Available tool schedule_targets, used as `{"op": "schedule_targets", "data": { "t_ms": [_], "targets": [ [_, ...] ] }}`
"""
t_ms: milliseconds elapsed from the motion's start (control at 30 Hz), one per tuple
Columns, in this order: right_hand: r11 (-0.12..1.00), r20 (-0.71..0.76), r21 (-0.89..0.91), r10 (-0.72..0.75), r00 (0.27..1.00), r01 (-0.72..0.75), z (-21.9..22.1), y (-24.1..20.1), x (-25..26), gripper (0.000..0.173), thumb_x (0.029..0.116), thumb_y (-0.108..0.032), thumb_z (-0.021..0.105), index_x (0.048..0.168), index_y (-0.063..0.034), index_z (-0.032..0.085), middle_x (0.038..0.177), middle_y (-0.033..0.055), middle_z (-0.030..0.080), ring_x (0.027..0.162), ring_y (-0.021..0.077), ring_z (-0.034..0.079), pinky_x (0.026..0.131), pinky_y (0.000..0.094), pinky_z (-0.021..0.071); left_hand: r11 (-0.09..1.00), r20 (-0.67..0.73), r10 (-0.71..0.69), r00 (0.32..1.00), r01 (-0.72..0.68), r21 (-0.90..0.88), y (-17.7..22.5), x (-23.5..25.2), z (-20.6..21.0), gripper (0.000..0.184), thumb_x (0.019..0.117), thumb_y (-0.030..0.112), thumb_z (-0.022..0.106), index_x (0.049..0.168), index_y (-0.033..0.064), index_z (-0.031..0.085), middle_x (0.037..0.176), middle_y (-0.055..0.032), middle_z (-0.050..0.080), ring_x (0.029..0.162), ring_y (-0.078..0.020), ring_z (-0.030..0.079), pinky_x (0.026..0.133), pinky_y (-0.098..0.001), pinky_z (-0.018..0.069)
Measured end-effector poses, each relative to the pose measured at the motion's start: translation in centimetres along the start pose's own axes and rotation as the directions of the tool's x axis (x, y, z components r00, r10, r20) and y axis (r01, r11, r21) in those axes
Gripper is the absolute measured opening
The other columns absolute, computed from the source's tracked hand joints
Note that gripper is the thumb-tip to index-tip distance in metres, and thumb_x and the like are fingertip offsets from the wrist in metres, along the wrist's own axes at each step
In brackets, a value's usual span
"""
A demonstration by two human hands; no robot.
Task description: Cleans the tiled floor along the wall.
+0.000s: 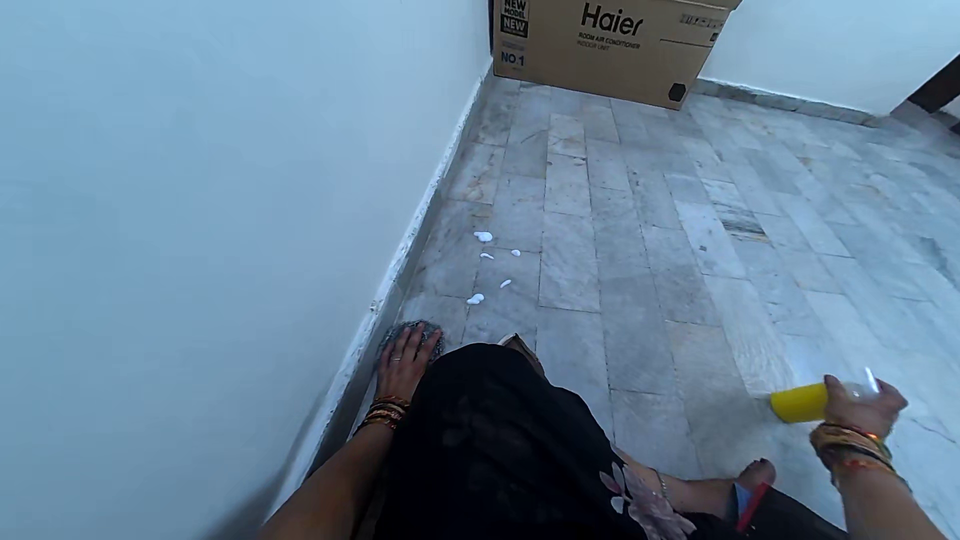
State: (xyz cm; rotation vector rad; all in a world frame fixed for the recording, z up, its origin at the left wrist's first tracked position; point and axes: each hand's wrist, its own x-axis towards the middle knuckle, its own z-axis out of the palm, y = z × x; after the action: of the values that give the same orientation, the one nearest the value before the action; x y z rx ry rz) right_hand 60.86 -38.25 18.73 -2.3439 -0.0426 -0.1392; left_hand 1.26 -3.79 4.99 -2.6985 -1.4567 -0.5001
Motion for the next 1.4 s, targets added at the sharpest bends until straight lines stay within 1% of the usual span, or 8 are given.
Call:
{"op": "schedule_targets", "data": {
  "t_ms": [167, 267, 333, 433, 600, 700, 1033, 1400],
  "targets": [
    [0.993, -0.188, -0.102, 0.036, 0.981, -0.056, -0.2, -0.2, -0.6, 0.089, 0.0926, -0.036, 0.073, 0.161, -0.0015, 0.028, 0.161, 0.0331, 0.031, 0.148, 0.0459, 0.037, 0.118, 0.0525, 0.0378, 0.992, 0.145, -0.027, 0.989, 0.045, -0.122, 0.5, 1.7, -1.1, 0.042, 0.1078, 0.031, 0.045, 0.145, 0.0222, 0.061, 0.158, -0.0161, 0.047, 0.148, -0.0441, 0.040, 0.117, -0.0675, 0.0274],
    [0.940, -0.162, -0.151, -0.329, 0.930, 0.306, 0.0, -3.0, -3.4, 0.078, 0.0968, -0.027, 0.064, 0.157, 0.0079, 0.029, 0.163, 0.0369, 0.023, 0.152, 0.0508, 0.026, 0.124, 0.0552, 0.0260, 0.973, 0.276, 0.004, 0.961, 0.060, -0.223, 0.3, 4.7, -1.0, 0.043, 0.1089, 0.029, 0.042, 0.149, 0.0231, 0.057, 0.164, -0.0120, 0.040, 0.153, -0.0400, 0.032, 0.120, -0.0666, 0.0205],
    [0.772, -0.046, -0.103, -0.634, 0.772, 0.628, 1.2, -5.4, -5.9, 0.071, 0.0956, -0.020, 0.061, 0.151, 0.0158, 0.034, 0.158, 0.0438, 0.025, 0.149, 0.0591, 0.025, 0.124, 0.0608, 0.0225, 0.949, 0.263, 0.021, 0.964, 0.063, -0.307, 0.5, 6.9, 0.1, 0.041, 0.1083, 0.022, 0.043, 0.146, 0.0190, 0.060, 0.162, -0.0118, 0.043, 0.152, -0.0393, 0.034, 0.120, -0.0654, 0.0214],
    [0.550, 0.260, 0.096, -0.818, 0.513, 0.830, 4.8, -6.8, -13.2, 0.057, 0.0906, -0.016, 0.063, 0.136, 0.0160, 0.053, 0.146, 0.0402, 0.048, 0.140, 0.0564, 0.044, 0.116, 0.0619, 0.0376, 0.922, 0.304, 0.079, 0.949, 0.046, -0.385, 1.3, 9.8, 0.7, 0.041, 0.1101, 0.023, 0.040, 0.146, 0.0172, 0.060, 0.162, -0.0102, 0.043, 0.154, -0.0356, 0.032, 0.123, -0.0620, 0.0186],
    [0.555, 0.782, 0.440, -0.623, 0.002, 0.706, 7.9, -5.9, -25.1, 0.037, 0.1020, -0.015, 0.056, 0.135, -0.0029, 0.066, 0.141, 0.0207, 0.063, 0.133, 0.0379, 0.060, 0.112, 0.0526, 0.0473, 0.959, 0.486, 0.184, 0.855, -0.048, -0.279, 3.6, 14.0, 0.8, 0.049, 0.1125, 0.040, 0.031, 0.160, 0.0323, 0.037, 0.172, -0.0015, 0.021, 0.160, -0.0308, 0.010, 0.125, -0.0616, 0.0073],
    [0.634, 0.818, 0.391, -0.571, 0.065, 0.667, 8.8, -4.0, -24.7, 0.043, 0.1044, -0.028, 0.053, 0.136, -0.0012, 0.064, 0.136, 0.0190, 0.066, 0.129, 0.0354, 0.062, 0.111, 0.0497, 0.0481, 0.960, 0.552, 0.236, 0.800, -0.101, -0.263, 5.8, 17.7, 0.7, 0.050, 0.1124, 0.041, 0.031, 0.162, 0.0360, 0.032, 0.174, -0.0016, 0.015, 0.161, -0.0302, 0.004, 0.125, -0.0626, 0.0032],
    [0.292, 0.570, 0.414, -0.822, 0.005, 0.862, 13.8, 0.5, -22.2, 0.039, 0.1014, -0.038, 0.045, 0.115, -0.0175, 0.075, 0.111, 0.0108, 0.073, 0.109, 0.0292, 0.068, 0.097, 0.0450, 0.0532, 0.897, 0.557, 0.420, 0.716, -0.238, -0.372, 11.4, 30.4, 4.6, 0.051, 0.1133, 0.037, 0.031, 0.163, 0.0283, 0.030, 0.174, -0.0039, 0.014, 0.161, -0.0326, 0.004, 0.125, -0.0633, 0.0018],
    [0.331, 0.563, 0.432, -0.825, 0.036, 0.839, 14.1, 1.0, -22.1, 0.032, 0.1027, -0.031, 0.046, 0.117, -0.0200, 0.073, 0.112, 0.0082, 0.071, 0.113, 0.0250, 0.066, 0.100, 0.0404, 0.0519, 0.952, 0.425, -0.090, 0.901, 0.203, -0.229, 1.5, 32.0, 4.3, 0.053, 0.1129, 0.040, 0.031, 0.163, 0.0235, 0.032, 0.172, -0.0149, 0.015, 0.159, -0.0439, 0.007, 0.122, -0.0709, 0.0023]
  ]
}}
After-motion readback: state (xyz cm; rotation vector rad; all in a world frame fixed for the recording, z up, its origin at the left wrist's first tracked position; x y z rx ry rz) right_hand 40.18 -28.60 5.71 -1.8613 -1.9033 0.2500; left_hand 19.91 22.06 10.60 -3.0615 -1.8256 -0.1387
